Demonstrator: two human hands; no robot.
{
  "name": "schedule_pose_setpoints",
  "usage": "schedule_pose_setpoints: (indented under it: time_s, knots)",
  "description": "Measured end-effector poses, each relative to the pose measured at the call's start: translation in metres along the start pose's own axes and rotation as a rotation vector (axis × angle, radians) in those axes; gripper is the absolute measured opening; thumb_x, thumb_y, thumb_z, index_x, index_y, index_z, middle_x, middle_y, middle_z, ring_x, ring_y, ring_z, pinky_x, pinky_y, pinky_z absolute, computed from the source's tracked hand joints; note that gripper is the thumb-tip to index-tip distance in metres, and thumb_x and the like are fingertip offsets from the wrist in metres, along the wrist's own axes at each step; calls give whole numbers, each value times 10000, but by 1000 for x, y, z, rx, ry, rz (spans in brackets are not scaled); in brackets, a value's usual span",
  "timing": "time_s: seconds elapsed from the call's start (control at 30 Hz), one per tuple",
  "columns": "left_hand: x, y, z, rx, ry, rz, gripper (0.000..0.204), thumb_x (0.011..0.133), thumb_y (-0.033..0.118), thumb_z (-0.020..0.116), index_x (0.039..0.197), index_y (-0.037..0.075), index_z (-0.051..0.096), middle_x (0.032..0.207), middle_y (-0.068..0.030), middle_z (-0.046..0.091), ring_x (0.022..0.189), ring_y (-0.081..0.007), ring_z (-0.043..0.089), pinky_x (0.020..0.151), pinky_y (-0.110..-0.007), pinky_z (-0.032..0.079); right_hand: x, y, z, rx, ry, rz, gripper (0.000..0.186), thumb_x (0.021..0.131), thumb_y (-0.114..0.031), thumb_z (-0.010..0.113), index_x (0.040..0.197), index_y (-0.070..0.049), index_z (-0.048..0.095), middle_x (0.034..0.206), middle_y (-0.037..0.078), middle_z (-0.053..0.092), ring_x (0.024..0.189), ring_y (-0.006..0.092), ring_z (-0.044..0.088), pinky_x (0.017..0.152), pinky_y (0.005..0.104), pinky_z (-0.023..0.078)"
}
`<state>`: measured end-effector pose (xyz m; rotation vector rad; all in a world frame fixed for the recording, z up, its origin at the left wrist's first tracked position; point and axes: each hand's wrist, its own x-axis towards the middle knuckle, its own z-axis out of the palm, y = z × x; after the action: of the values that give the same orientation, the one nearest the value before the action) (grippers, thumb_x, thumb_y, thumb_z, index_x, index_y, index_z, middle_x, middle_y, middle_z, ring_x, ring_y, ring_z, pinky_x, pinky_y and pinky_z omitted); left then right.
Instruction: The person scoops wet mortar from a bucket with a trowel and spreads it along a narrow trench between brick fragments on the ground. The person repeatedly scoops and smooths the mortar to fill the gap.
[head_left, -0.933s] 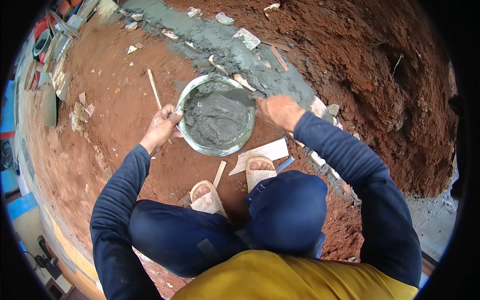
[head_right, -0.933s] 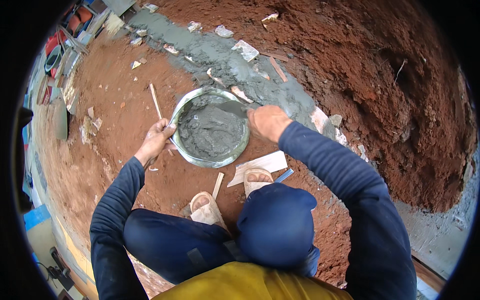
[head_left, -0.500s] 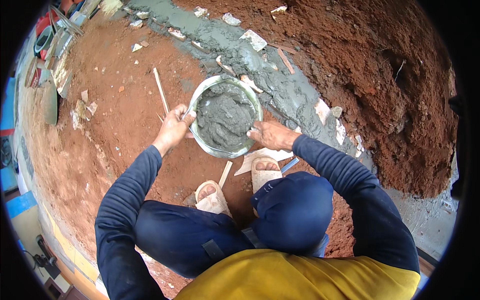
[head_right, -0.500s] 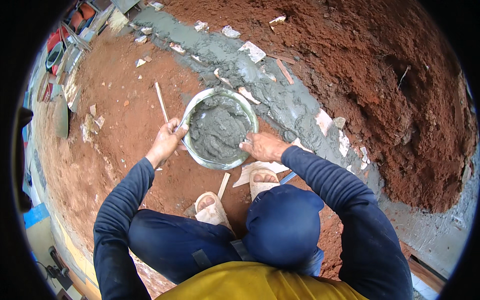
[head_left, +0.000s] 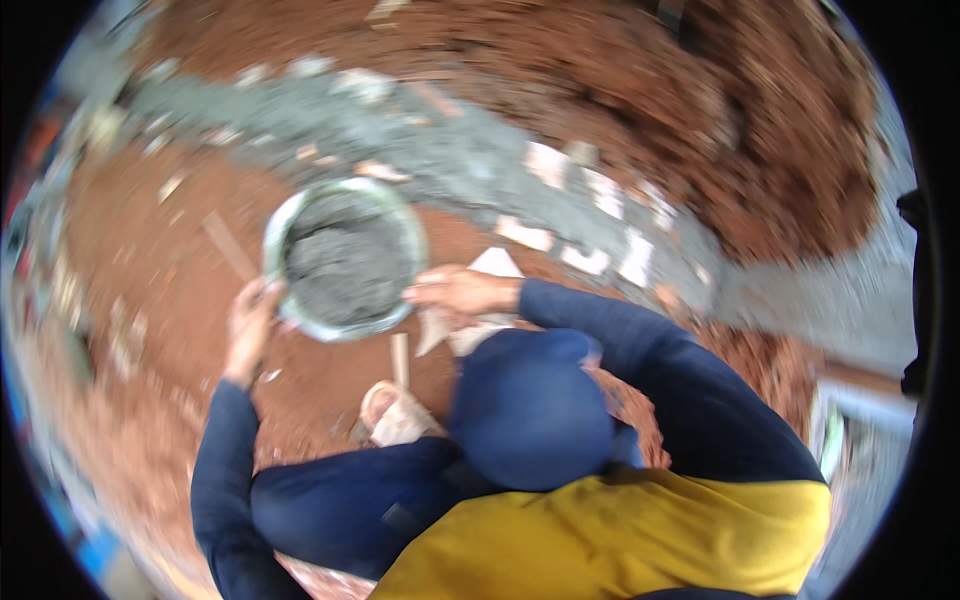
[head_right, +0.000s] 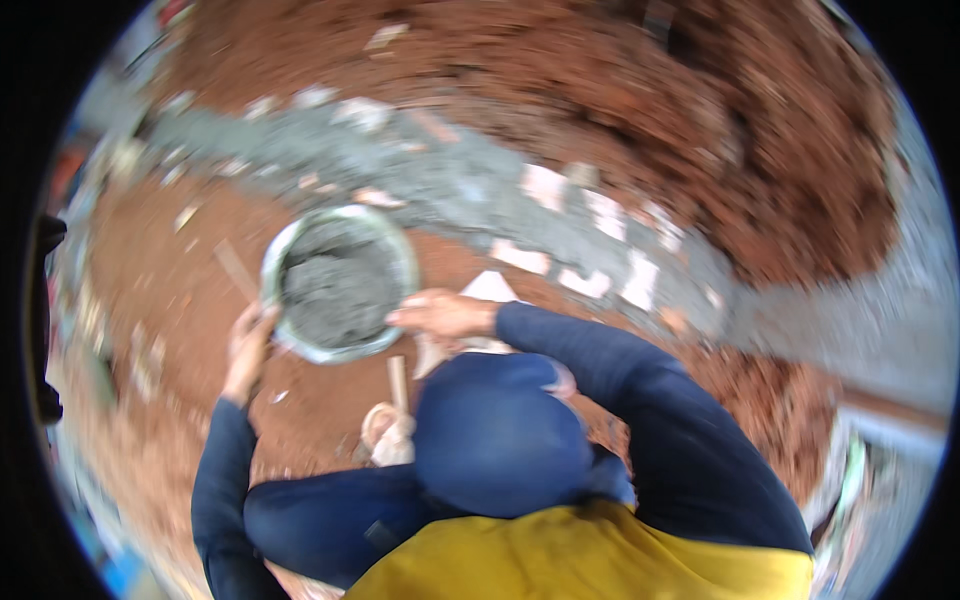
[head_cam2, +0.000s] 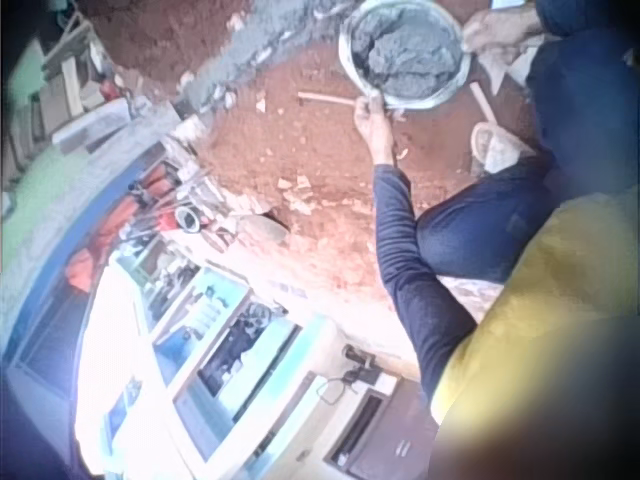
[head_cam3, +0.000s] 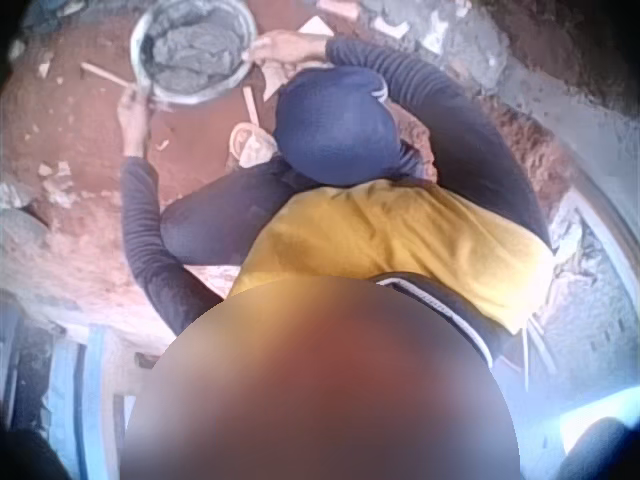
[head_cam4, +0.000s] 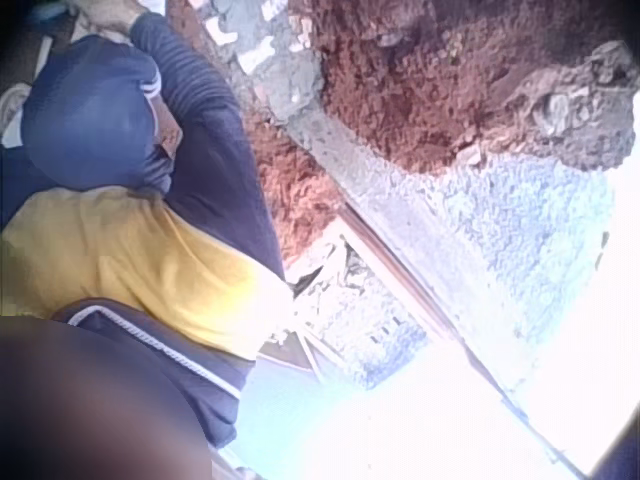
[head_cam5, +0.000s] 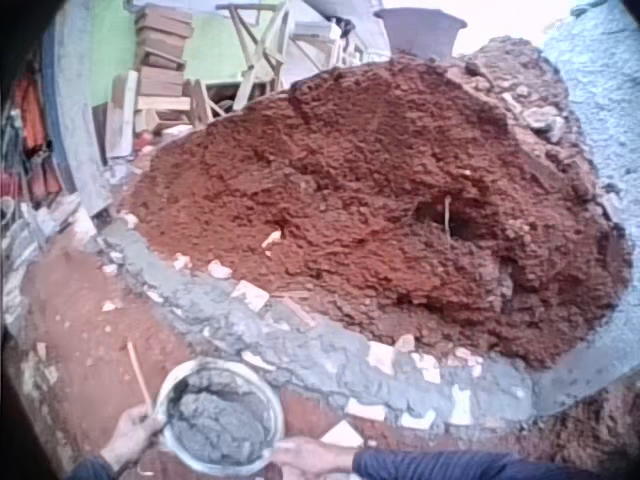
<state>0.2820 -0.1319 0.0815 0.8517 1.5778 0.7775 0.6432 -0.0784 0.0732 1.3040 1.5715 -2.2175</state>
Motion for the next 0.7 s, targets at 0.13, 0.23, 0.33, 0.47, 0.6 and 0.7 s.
schedule_pose_setpoints:
  time_s: [0.13,0.23,0.33,0.47,0.6,0.7]
  knots:
    - [2,-2,-2,-17,72,-116,170,1036,302,616,972,144,612,826,52,608,703,-42,614,624,-217,564,-54,36,-13,234,127,-150,439,1059,-489,537,987,-62,607,633,16,511,495,129,539,461,310,442]
    - [5,-5,-9,-56,75,-148,179,1049,280,581,927,153,552,819,51,593,683,-34,600,614,-210,568,-109,77,-16,173,498,-163,380,1058,-433,531,1114,-74,645,924,67,648,821,156,602,759,331,502]
    - [10,-10,-13,-64,82,-161,175,1054,275,570,931,152,551,819,49,592,677,-39,605,616,-213,573,-170,130,-28,-168,882,104,461,1038,-466,482,1261,-90,628,1130,189,700,956,320,704,845,427,563]
    - [12,-12,-13,-98,64,-123,170,1059,268,561,938,148,555,837,47,597,699,-46,621,627,-228,588,-199,185,-47,-561,1314,416,447,1042,-372,536,1306,-13,554,1201,263,653,1062,429,673,886,524,557]
    - [9,-11,-12,-93,83,-148,166,1061,258,554,937,148,553,830,47,591,706,-48,627,639,-244,604,-205,214,-63,-440,1437,411,414,1053,-379,516,1270,-27,534,1098,274,670,1045,472,658,895,533,536]
    - [8,-10,-11,-100,73,-152,167,1061,248,548,925,151,546,818,49,586,696,-46,625,641,-248,608,-209,222,-62,-387,1526,185,389,1071,-432,465,1114,-53,542,804,202,675,768,407,698,718,509,574]
